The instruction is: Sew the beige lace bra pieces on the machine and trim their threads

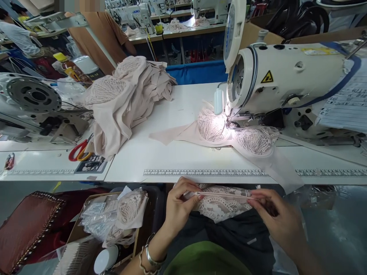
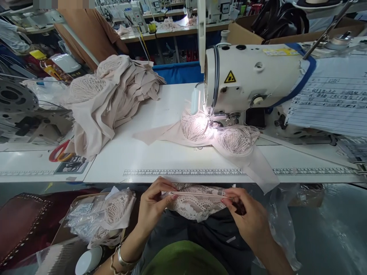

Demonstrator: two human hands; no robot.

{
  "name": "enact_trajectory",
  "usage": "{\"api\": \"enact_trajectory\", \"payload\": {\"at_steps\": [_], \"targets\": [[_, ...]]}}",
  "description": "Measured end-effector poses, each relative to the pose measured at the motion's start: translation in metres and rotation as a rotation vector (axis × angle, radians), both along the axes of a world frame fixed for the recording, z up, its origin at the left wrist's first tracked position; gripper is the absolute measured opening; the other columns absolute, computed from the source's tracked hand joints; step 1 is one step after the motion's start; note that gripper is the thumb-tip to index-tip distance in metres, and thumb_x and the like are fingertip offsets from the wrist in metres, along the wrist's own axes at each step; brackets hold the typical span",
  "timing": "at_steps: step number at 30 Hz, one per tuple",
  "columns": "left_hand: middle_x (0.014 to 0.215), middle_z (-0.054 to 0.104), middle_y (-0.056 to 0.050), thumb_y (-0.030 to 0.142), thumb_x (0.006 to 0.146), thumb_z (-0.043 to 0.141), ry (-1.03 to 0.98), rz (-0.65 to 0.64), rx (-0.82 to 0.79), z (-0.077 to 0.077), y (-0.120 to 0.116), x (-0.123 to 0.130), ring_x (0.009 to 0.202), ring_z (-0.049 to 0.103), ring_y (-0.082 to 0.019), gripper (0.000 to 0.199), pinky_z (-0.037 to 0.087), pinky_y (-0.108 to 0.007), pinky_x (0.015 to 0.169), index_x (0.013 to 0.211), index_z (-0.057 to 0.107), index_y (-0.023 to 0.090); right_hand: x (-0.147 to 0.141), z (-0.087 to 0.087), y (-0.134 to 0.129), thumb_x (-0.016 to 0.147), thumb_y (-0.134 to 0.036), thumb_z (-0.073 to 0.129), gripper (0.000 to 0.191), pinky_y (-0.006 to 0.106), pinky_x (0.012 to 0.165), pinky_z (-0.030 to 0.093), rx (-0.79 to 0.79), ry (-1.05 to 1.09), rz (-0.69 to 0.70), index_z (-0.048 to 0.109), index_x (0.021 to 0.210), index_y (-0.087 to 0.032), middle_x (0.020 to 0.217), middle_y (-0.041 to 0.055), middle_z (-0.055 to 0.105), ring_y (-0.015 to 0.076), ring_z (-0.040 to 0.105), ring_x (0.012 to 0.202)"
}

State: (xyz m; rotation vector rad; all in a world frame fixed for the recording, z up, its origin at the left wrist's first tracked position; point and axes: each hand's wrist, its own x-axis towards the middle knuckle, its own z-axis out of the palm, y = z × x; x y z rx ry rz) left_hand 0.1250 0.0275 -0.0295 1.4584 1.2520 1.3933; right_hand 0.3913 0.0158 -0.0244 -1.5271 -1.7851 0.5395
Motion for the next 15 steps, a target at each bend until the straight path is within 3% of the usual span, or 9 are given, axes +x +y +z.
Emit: {"api": "enact_trajectory", "payload": {"at_steps": [2,4,9,12,15], "targets": [[0.079,0.070,-0.004,0.031,0.083,0.083,-0.004,0.003,-0.012,0.000,0.000,0.000,0.078,0.064,-0.019,0.014,0.051,-0.029,0.072,0.077,0.076,0.020,0.000,0.002,0.003,0.096,-0.041,0.064,0.012,0.028,0.051,0.044,-0.007,0.025,0.035,0.071,0.097,-0.030,0.077,0.0018,0.070,0.0154,0.059,0.057],[0.079,0.070,-0.004,0.032,0.082,0.083,-0.015,0.002,-0.024,0.000,-0.001,0.001,0.078,0.064,-0.019,0.014,0.051,-0.029,0.072,0.077,0.077,0.020,0.003,0.006,0.008,0.095,-0.039,0.064,0.014,0.028,0.047,0.041,-0.024,0.080,0.107,0.072,0.087,-0.030,0.075,0.0018,0.068,0.0135,0.052,0.051],[0.077,0.069,-0.005,0.038,0.081,0.084,-0.110,-0.057,-0.085,0.000,0.000,-0.004,0.077,0.064,-0.019,0.023,0.052,-0.029,0.072,0.073,0.075,0.019,0.023,0.020,0.021,0.093,-0.042,0.066,0.026,0.027,0.044,0.036,-0.240,0.242,0.301,0.070,0.074,-0.025,0.067,0.0018,0.059,0.0127,0.047,0.049],[0.096,0.071,-0.008,0.044,0.078,0.085,-0.094,-0.289,-0.175,0.008,0.003,-0.010,0.092,0.067,-0.022,0.028,0.053,-0.034,0.084,0.082,0.074,0.018,0.027,0.032,0.023,0.089,-0.042,0.070,0.026,0.026,0.045,0.036,-0.312,0.327,0.421,0.070,0.071,-0.025,0.064,0.0004,0.055,0.0126,0.046,0.050],[0.134,0.061,-0.015,0.045,0.067,0.092,0.050,-0.594,-0.176,0.018,0.004,-0.005,0.124,0.058,-0.031,0.066,0.046,-0.043,0.106,0.124,0.066,0.023,0.010,0.042,0.021,0.090,-0.036,0.069,0.021,0.025,0.045,0.035,-0.328,0.277,0.452,0.070,0.072,-0.024,0.067,0.0001,0.058,0.0113,0.046,0.050]]}}
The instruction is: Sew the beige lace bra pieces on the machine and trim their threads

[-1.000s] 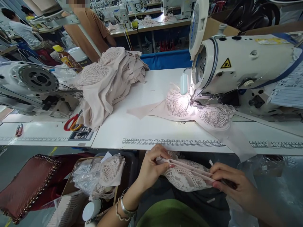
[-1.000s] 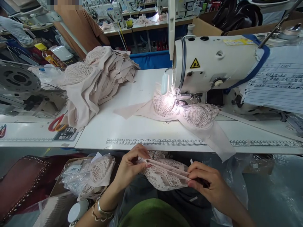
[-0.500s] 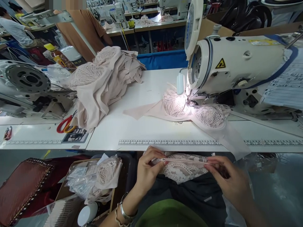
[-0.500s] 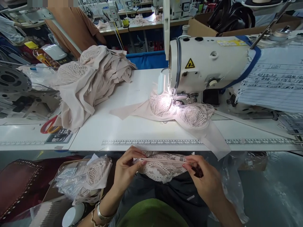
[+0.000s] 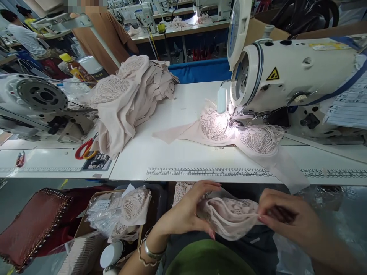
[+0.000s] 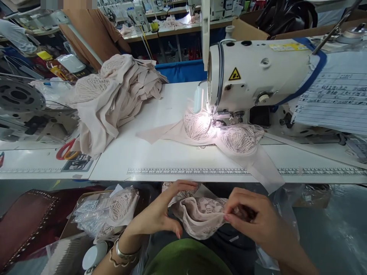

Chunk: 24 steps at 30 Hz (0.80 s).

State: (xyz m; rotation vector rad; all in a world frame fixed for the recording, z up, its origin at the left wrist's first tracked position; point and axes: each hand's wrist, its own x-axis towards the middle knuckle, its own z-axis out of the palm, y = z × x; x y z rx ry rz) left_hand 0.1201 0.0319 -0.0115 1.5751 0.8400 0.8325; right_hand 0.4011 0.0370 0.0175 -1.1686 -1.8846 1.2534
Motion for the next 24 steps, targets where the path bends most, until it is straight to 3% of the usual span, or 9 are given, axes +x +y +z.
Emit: {"api": "enact_trajectory", "payload": {"at_steps": [1,2,4,6,9,11,18,24], "targets": [[0.136,0.060,-0.015,0.044,0.069,0.092,0.021,-0.062,0.042,0.002,0.000,0.005,0.127,0.056,-0.031,0.070,0.045,-0.043,0.108,0.130,0.063,0.023,-0.009,0.002,-0.001,0.090,-0.033,0.069,0.019,0.025,0.045,0.035,0.012,-0.040,0.009,0.070,0.073,-0.024,0.068,0.0000,0.059,0.0108,0.047,0.051],[0.130,0.063,-0.014,0.042,0.075,0.088,0.029,-0.089,0.083,0.003,0.000,0.011,0.122,0.058,-0.029,0.059,0.046,-0.041,0.105,0.126,0.064,0.022,-0.018,0.003,-0.003,0.090,-0.029,0.068,0.018,0.024,0.046,0.035,0.028,-0.074,0.015,0.069,0.073,-0.023,0.069,-0.0002,0.059,0.0107,0.048,0.052],[0.105,0.070,-0.010,0.036,0.091,0.074,0.019,-0.069,0.146,0.001,-0.001,0.025,0.102,0.063,-0.023,0.019,0.050,-0.034,0.092,0.099,0.070,0.019,-0.033,0.001,-0.006,0.090,-0.024,0.065,0.018,0.024,0.048,0.036,0.049,-0.124,0.043,0.065,0.072,-0.023,0.070,-0.0004,0.058,0.0111,0.050,0.055],[0.086,0.067,-0.007,0.032,0.098,0.063,-0.002,-0.019,0.186,-0.002,-0.002,0.035,0.086,0.063,-0.018,0.024,0.050,-0.030,0.081,0.079,0.066,0.018,-0.038,-0.004,-0.008,0.092,-0.023,0.061,0.017,0.023,0.049,0.036,0.043,-0.150,0.074,0.062,0.075,-0.023,0.070,-0.0008,0.057,0.0111,0.050,0.056],[0.084,0.066,-0.007,0.032,0.099,0.062,-0.030,0.039,0.175,-0.007,-0.001,0.039,0.081,0.062,-0.017,0.027,0.049,-0.027,0.074,0.076,0.065,0.017,-0.030,-0.014,-0.008,0.093,-0.033,0.064,0.011,0.022,0.047,0.031,-0.020,-0.152,0.068,0.059,0.089,-0.024,0.064,-0.0056,0.048,0.0102,0.043,0.051],[0.084,0.066,-0.007,0.030,0.098,0.063,-0.037,0.072,0.130,-0.008,0.000,0.037,0.080,0.062,-0.017,0.026,0.049,-0.026,0.071,0.076,0.064,0.016,-0.020,-0.020,-0.007,0.092,-0.041,0.068,0.020,0.022,0.045,0.029,-0.057,-0.132,0.066,0.056,0.091,-0.025,0.061,-0.0081,0.040,0.0096,0.037,0.049],[0.084,0.066,-0.007,0.028,0.096,0.065,-0.068,0.112,0.074,-0.008,0.003,0.031,0.081,0.062,-0.017,0.023,0.049,-0.025,0.073,0.076,0.065,0.016,-0.009,-0.025,0.001,0.095,-0.040,0.066,0.020,0.024,0.050,0.036,-0.063,-0.010,0.149,0.062,0.085,-0.023,0.088,0.0020,0.061,0.0102,0.047,0.058],[0.094,0.072,-0.009,0.028,0.096,0.065,-0.105,0.063,-0.037,-0.005,0.003,0.030,0.085,0.066,-0.017,0.026,0.048,-0.023,0.071,0.074,0.060,0.016,-0.012,-0.021,0.004,0.098,-0.033,0.059,0.020,0.025,0.050,0.040,0.027,0.045,0.006,0.068,0.084,-0.022,0.082,0.0042,0.066,0.0124,0.054,0.058]]}}
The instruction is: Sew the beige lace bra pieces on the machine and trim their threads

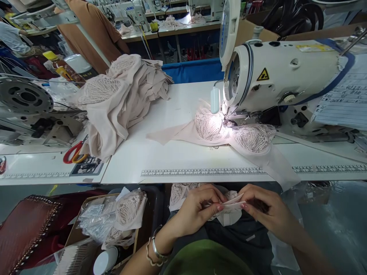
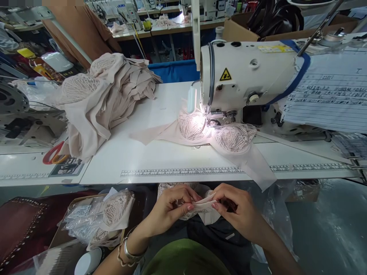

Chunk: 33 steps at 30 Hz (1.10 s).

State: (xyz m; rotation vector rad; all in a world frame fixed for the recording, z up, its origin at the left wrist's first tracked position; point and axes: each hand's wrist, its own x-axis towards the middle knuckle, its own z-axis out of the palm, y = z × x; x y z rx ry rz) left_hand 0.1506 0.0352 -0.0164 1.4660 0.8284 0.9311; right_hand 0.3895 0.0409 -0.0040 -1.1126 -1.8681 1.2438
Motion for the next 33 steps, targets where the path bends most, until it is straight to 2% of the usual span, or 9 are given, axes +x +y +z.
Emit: {"api": "enact_trajectory", "payload": {"at_steps": [10,14,17,20,22,23,26,29,33], "targets": [[0.089,0.072,-0.008,0.022,0.094,0.062,0.009,-0.018,-0.062,0.000,-0.002,0.003,0.074,0.061,-0.013,0.029,0.042,-0.019,0.062,0.069,0.051,0.016,-0.007,-0.005,-0.007,0.096,-0.034,0.061,0.028,0.024,0.049,0.040,0.023,0.034,-0.169,0.053,0.071,-0.022,0.074,0.0022,0.063,0.0124,0.053,0.056],[0.086,0.071,-0.007,0.017,0.091,0.062,0.029,-0.019,-0.049,0.000,-0.004,0.003,0.072,0.059,-0.011,0.029,0.040,-0.018,0.060,0.066,0.048,0.016,-0.009,-0.008,-0.009,0.093,-0.035,0.066,0.019,0.021,0.045,0.039,0.010,0.032,-0.259,0.054,0.082,-0.025,0.068,-0.0036,0.054,0.0100,0.048,0.050],[0.087,0.072,-0.006,0.013,0.088,0.061,0.029,-0.012,-0.073,0.002,-0.005,0.003,0.073,0.060,-0.012,0.027,0.041,-0.018,0.061,0.066,0.046,0.017,-0.011,-0.009,-0.011,0.092,-0.035,0.067,0.014,0.020,0.047,0.043,0.009,0.034,-0.281,0.056,0.093,-0.026,0.069,-0.0043,0.055,0.0109,0.055,0.053],[0.102,0.074,-0.006,0.015,0.086,0.066,0.074,-0.003,-0.151,0.006,-0.006,0.007,0.075,0.062,-0.013,0.010,0.045,-0.020,0.063,0.087,0.056,0.018,-0.016,-0.004,-0.012,0.092,-0.030,0.064,0.010,0.019,0.048,0.045,-0.003,0.020,-0.251,0.056,0.097,-0.026,0.070,-0.0044,0.058,0.0111,0.058,0.054],[0.103,0.075,-0.005,0.020,0.081,0.077,0.190,-0.003,-0.120,0.007,-0.007,0.014,0.075,0.062,-0.015,0.028,0.046,-0.024,0.068,0.105,0.063,0.019,-0.020,-0.001,-0.012,0.091,-0.027,0.063,0.009,0.019,0.048,0.045,-0.016,-0.002,-0.226,0.056,0.097,-0.027,0.068,-0.0051,0.059,0.0109,0.058,0.053],[0.096,0.076,-0.003,0.022,0.080,0.081,0.258,0.011,-0.077,0.006,-0.007,0.017,0.072,0.062,-0.015,0.030,0.046,-0.026,0.071,0.106,0.066,0.020,-0.023,0.000,-0.012,0.090,-0.026,0.062,0.009,0.019,0.048,0.046,-0.027,-0.012,-0.215,0.057,0.097,-0.027,0.067,-0.0051,0.060,0.0112,0.058,0.053],[0.072,0.075,0.000,0.022,0.085,0.079,0.369,0.108,-0.011,0.000,-0.008,0.028,0.064,0.058,-0.015,0.004,0.043,-0.032,0.080,0.085,0.075,0.020,-0.026,0.002,-0.012,0.090,-0.030,0.062,0.008,0.021,0.049,0.048,-0.079,-0.028,-0.191,0.059,0.096,-0.026,0.067,-0.0032,0.064,0.0131,0.062,0.055],[0.070,0.076,0.000,0.022,0.087,0.076,0.344,0.186,-0.091,-0.005,-0.008,0.032,0.062,0.059,-0.015,0.012,0.042,-0.032,0.081,0.075,0.078,0.020,-0.021,0.001,-0.009,0.091,-0.040,0.064,0.015,0.023,0.049,0.048,-0.075,-0.052,-0.214,0.064,0.090,-0.025,0.069,-0.0003,0.068,0.0144,0.063,0.056],[0.073,0.076,-0.004,0.030,0.087,0.073,0.120,0.142,-0.276,-0.006,-0.004,0.030,0.062,0.061,-0.015,0.017,0.043,-0.028,0.071,0.078,0.081,0.018,-0.010,-0.002,-0.006,0.101,-0.052,0.048,0.040,0.024,0.043,0.037,-0.051,-0.051,-0.223,0.066,0.079,-0.023,0.054,-0.0025,0.055,0.0116,0.049,0.043]]}}
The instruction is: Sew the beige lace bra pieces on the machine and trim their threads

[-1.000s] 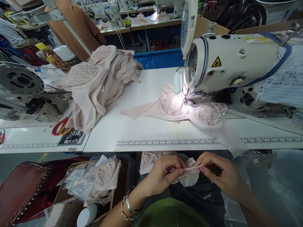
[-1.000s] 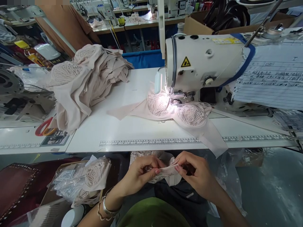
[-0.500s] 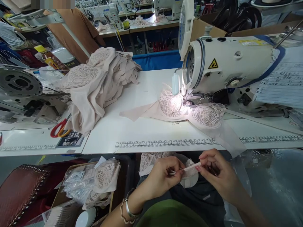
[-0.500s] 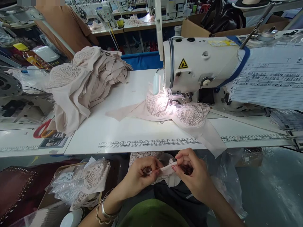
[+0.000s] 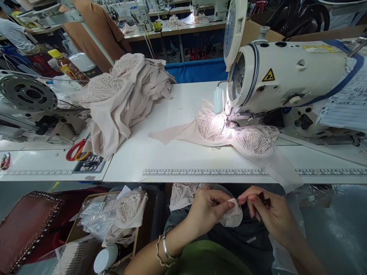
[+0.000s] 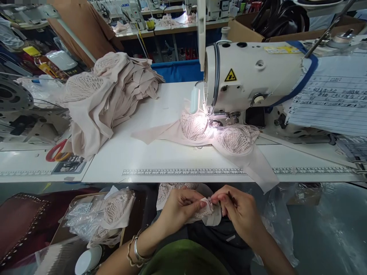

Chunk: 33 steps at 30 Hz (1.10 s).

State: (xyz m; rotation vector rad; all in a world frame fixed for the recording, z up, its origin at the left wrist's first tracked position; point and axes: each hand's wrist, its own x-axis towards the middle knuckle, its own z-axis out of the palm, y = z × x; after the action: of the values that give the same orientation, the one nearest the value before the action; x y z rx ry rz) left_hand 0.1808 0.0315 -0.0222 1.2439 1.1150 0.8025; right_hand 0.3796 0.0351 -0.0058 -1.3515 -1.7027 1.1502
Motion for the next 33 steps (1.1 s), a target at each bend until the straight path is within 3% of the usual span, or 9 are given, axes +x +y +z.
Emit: {"api": "enact_trajectory", "payload": {"at_steps": [3,7,10,21,25,28,30,33], "targets": [[0.069,0.073,-0.007,0.038,0.085,0.074,-0.156,-0.010,-0.095,0.000,0.003,-0.002,0.058,0.056,-0.013,0.026,0.037,-0.024,0.056,0.081,0.081,0.013,0.004,-0.002,0.002,0.102,-0.060,0.041,0.048,0.025,0.043,0.032,-0.038,0.008,0.071,0.061,0.080,-0.023,0.054,-0.0035,0.049,0.0115,0.042,0.044],[0.065,0.068,-0.006,0.039,0.083,0.075,-0.223,-0.011,-0.137,0.001,0.005,-0.002,0.056,0.049,-0.010,0.029,0.035,-0.022,0.054,0.078,0.081,0.010,0.000,0.000,0.004,0.104,-0.057,0.036,0.046,0.027,0.058,0.041,-0.140,0.003,0.225,0.064,0.091,-0.024,0.078,0.0026,0.060,0.0158,0.055,0.065],[0.061,0.063,-0.004,0.036,0.082,0.075,-0.227,-0.025,-0.135,0.002,0.005,-0.002,0.055,0.045,-0.009,0.027,0.033,-0.021,0.053,0.075,0.080,0.010,-0.003,0.000,0.005,0.104,-0.052,0.042,0.034,0.026,0.058,0.040,-0.242,0.045,0.279,0.062,0.104,-0.025,0.080,0.0014,0.061,0.0157,0.056,0.066],[0.058,0.061,-0.003,0.035,0.077,0.078,-0.185,-0.037,-0.157,0.001,0.006,-0.005,0.054,0.043,-0.009,0.027,0.031,-0.021,0.052,0.071,0.079,0.009,-0.013,-0.011,0.005,0.097,-0.055,0.057,0.031,0.024,0.054,0.037,-0.279,0.147,0.138,0.055,0.098,-0.024,0.066,-0.0034,0.057,0.0134,0.050,0.059],[0.064,0.068,-0.006,0.039,0.079,0.077,-0.188,0.013,-0.167,0.002,0.008,-0.006,0.057,0.050,-0.011,0.029,0.037,-0.021,0.054,0.076,0.081,0.010,-0.003,-0.019,0.005,0.096,-0.064,0.051,0.041,0.024,0.051,0.035,-0.167,0.202,0.039,0.057,0.095,-0.024,0.061,-0.0057,0.045,0.0123,0.043,0.053],[0.067,0.071,-0.007,0.043,0.078,0.079,-0.203,0.067,-0.186,0.005,0.010,-0.009,0.060,0.056,-0.013,0.032,0.041,-0.022,0.057,0.075,0.081,0.011,0.008,-0.031,0.001,0.094,-0.067,0.051,0.046,0.025,0.047,0.031,-0.095,0.081,0.087,0.064,0.090,-0.023,0.057,-0.0061,0.038,0.0116,0.037,0.048],[0.066,0.071,-0.007,0.045,0.076,0.080,-0.233,0.089,-0.201,0.006,0.010,-0.011,0.060,0.056,-0.013,0.033,0.042,-0.022,0.057,0.075,0.081,0.012,0.012,-0.041,-0.002,0.094,-0.056,0.059,0.034,0.024,0.048,0.035,-0.119,-0.069,0.191,0.069,0.097,-0.024,0.056,-0.0053,0.047,0.0123,0.044,0.048],[0.062,0.069,-0.006,0.048,0.074,0.082,-0.256,0.100,-0.219,0.007,0.010,-0.013,0.057,0.055,-0.012,0.036,0.041,-0.021,0.055,0.075,0.081,0.012,0.011,-0.051,-0.006,0.091,-0.040,0.066,0.019,0.024,0.057,0.047,-0.138,-0.196,0.292,0.071,0.104,-0.027,0.071,-0.0030,0.068,0.0152,0.062,0.059]]}}
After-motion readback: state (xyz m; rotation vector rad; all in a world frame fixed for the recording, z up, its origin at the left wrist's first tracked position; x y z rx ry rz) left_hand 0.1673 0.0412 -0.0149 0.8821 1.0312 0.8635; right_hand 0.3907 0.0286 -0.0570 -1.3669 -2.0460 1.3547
